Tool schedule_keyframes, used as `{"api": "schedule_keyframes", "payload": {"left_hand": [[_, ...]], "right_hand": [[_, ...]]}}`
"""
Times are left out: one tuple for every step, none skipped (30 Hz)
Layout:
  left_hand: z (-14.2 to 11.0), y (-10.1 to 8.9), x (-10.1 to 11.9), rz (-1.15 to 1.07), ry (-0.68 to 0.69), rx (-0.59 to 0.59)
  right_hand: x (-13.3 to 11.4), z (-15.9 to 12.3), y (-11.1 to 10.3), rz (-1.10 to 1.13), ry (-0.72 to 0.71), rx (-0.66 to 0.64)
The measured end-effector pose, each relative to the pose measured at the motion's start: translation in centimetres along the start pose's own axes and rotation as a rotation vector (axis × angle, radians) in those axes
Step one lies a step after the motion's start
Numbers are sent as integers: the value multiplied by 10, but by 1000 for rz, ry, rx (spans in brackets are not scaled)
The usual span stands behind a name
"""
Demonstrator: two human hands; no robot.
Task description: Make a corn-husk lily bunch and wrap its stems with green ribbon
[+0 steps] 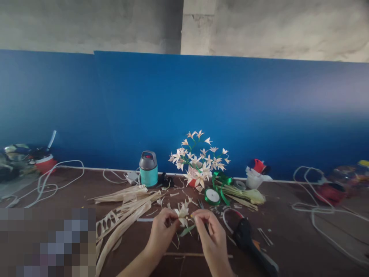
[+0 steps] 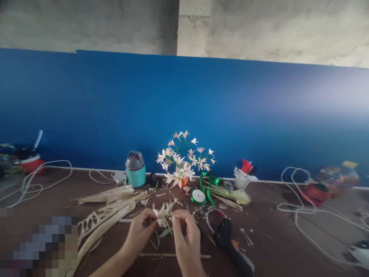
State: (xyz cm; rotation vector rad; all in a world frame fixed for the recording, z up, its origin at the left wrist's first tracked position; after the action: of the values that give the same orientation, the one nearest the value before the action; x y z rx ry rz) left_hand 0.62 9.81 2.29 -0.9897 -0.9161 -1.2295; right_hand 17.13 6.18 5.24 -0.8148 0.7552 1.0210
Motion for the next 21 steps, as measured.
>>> {"api": "schedule_keyframes", "payload": {"left_hand": [[1, 1, -7, -83, -93, -3], [1, 2, -12, -172, -173, -11], [0, 4, -16, -259, -237, -17], [-1, 6, -18, -337, -285, -20], [-1, 8, -20, -402, -319, -19], [-2, 9, -20, -453, -343, -19], [-3, 10, -21, -491, -363, -23], [-4, 11, -22, -525, -384, -27], [-5, 12, -23, -558, -408, -33], [-6, 13, -25, -586, -428, -41], [-7, 14, -27, -608, -444, -49], [-8, 15, -28, -624, -453, -57], [-8, 16, -29, -635, -455, -64], [-8, 16, -30, -643, -455, -66], [-8, 16, -31, -651, -457, -63], [-8, 16, -33, -664, -466, -55], [-9, 16, -34, -687, -481, -48], [-9, 16, -35, -717, -497, -47], [-10, 18, -36, -753, -512, -57], [-10, 20, -35, -790, -520, -75], [-10, 22, -34, -825, -521, -97]], "right_hand": [[4, 0, -1, 7, 32, 0], [6, 0, -1, 4, 58, -8], [8, 0, 0, -5, 78, -24], [8, -1, 2, -17, 90, -45], [8, -2, 6, -30, 90, -69], [6, -2, 9, -42, 80, -92], [3, -3, 13, -52, 64, -118], [1, -4, 16, -63, 47, -142], [-1, -5, 19, -74, 35, -166], [-2, -7, 22, -84, 30, -187], [-2, -8, 24, -90, 32, -205], [-2, -9, 26, -94, 36, -219], [-1, -10, 27, -95, 40, -229], [0, -10, 27, -93, 43, -235], [1, -11, 28, -89, 45, -239], [2, -11, 28, -85, 47, -242], [3, -11, 29, -82, 50, -246], [5, -12, 30, -81, 57, -251], [6, -12, 31, -82, 65, -258], [6, -11, 32, -83, 72, -264], [6, -11, 32, -85, 78, -270]]}}
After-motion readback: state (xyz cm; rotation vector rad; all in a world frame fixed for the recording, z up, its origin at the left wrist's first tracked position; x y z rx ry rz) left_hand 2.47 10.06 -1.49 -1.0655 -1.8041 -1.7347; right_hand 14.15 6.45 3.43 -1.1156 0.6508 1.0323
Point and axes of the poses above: each hand's wrist, its own z-axis towards the middle knuckle, its own y-axis out of the palm, x = y × z, the point moved 9 cm from there along z, towards the middle knuckle, and after that the axes turned 4 degrees about -z, right-handed, at the moved point
